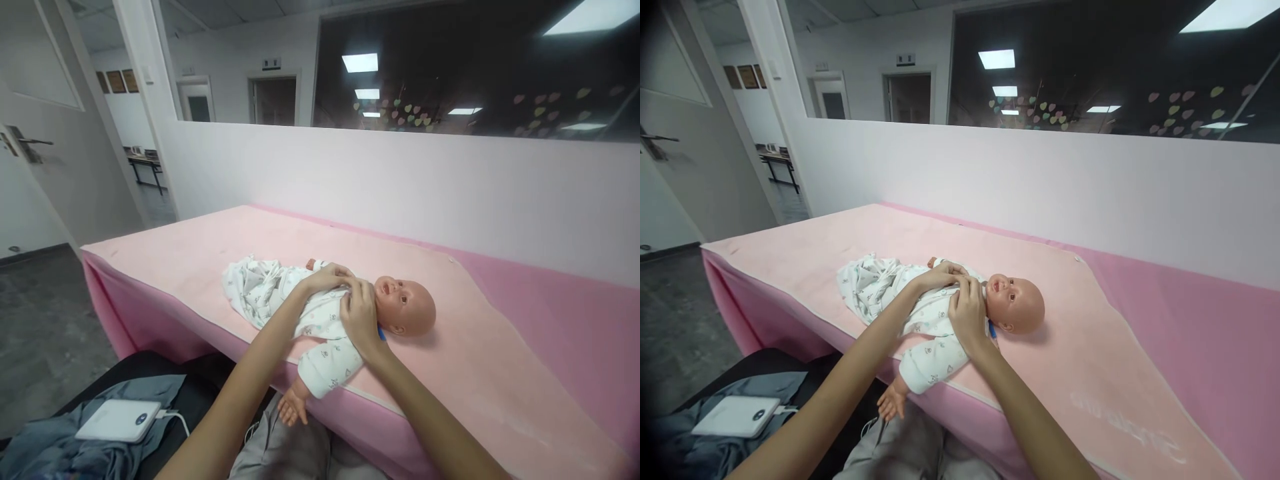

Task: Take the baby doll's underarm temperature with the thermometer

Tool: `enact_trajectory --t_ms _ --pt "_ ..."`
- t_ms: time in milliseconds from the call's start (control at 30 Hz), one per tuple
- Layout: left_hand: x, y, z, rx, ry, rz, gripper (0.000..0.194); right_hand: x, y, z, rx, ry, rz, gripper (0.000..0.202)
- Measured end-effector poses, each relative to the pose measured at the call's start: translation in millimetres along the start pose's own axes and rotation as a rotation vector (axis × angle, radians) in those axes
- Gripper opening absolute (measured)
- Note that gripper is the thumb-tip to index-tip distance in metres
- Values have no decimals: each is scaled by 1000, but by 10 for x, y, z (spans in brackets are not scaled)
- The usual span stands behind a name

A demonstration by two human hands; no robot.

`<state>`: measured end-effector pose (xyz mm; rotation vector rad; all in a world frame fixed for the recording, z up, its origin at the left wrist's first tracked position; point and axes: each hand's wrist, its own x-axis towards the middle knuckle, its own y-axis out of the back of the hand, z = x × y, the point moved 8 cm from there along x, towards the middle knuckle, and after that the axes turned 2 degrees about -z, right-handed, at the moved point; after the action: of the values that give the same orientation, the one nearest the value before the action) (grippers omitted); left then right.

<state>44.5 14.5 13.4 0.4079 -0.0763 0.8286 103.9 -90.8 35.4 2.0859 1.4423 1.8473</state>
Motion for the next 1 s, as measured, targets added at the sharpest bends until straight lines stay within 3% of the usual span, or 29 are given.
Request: enact_trajectory --t_ms 233,400,600,833,1000 --pt "-36 90 23 -79 5 102 34 -57 221 58 200 -46 264 22" --pt "-98 -1 93 -69 -12 11 31 -96 269 81 246 -51 357 15" --pt "-161 -60 154 -52 -48 -39 27 -91 261 128 243 -110 366 13" --pt "-138 -5 127 -27 -34 -30 30 -63 267 137 263 -94 375 11" --pt "-166 -64 123 41 -22 -125 32 -69 229 185 300 -94 381 14"
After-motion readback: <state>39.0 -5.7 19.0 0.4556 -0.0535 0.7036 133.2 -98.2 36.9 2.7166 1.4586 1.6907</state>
